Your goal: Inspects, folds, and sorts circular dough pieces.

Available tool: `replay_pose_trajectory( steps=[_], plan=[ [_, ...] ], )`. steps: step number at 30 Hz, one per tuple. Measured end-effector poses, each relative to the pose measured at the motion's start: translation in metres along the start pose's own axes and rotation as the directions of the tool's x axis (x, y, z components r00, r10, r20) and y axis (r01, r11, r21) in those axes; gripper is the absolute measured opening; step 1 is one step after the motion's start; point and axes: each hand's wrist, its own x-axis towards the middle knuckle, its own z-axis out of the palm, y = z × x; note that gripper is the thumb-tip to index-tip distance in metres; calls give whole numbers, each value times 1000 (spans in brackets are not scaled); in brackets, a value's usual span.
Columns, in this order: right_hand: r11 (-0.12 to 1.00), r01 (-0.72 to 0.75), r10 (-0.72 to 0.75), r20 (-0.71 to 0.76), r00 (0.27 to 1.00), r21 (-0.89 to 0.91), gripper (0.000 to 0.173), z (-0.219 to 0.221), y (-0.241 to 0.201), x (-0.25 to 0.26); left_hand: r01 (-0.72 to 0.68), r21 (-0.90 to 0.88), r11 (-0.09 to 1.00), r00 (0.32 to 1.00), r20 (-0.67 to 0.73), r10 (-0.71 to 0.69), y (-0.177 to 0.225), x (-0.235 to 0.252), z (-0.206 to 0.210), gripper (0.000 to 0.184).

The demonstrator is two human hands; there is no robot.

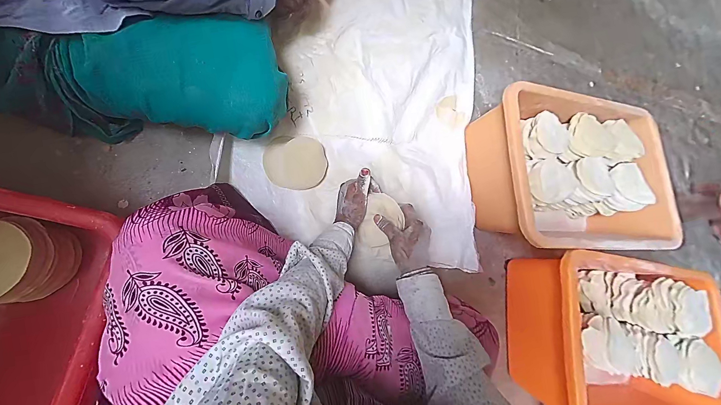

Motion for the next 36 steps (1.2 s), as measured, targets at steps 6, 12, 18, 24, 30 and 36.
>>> replay_pose_trajectory(
  steps=[6,12,18,24,30,36],
  plan=[
    [993,-111,109,-57,992,-30,36,-52,-46,9,-93,-50,994,972,-220,80,50,-35,11,42],
    [980,-5,12,-34,999,200,31,-79,-80,-14,229,-517,825,965,230,-124,107,-95,-7,64],
    [904,14,-13,-4,1000,428,8,-76,-109,-39,294,-774,561,955,222,-194,118,-116,-30,67],
    [880,-64,71,3,997,470,9,-74,-119,-38,306,-838,452,952,267,-151,123,-117,-37,72],
    [910,-76,117,-77,990,407,25,-68,-120,-36,111,-404,908,943,331,32,112,-119,-38,69],
    [720,-221,343,-61,937,658,23,-59,-120,-43,-240,95,966,894,409,182,113,-106,-36,83]
  ],
)
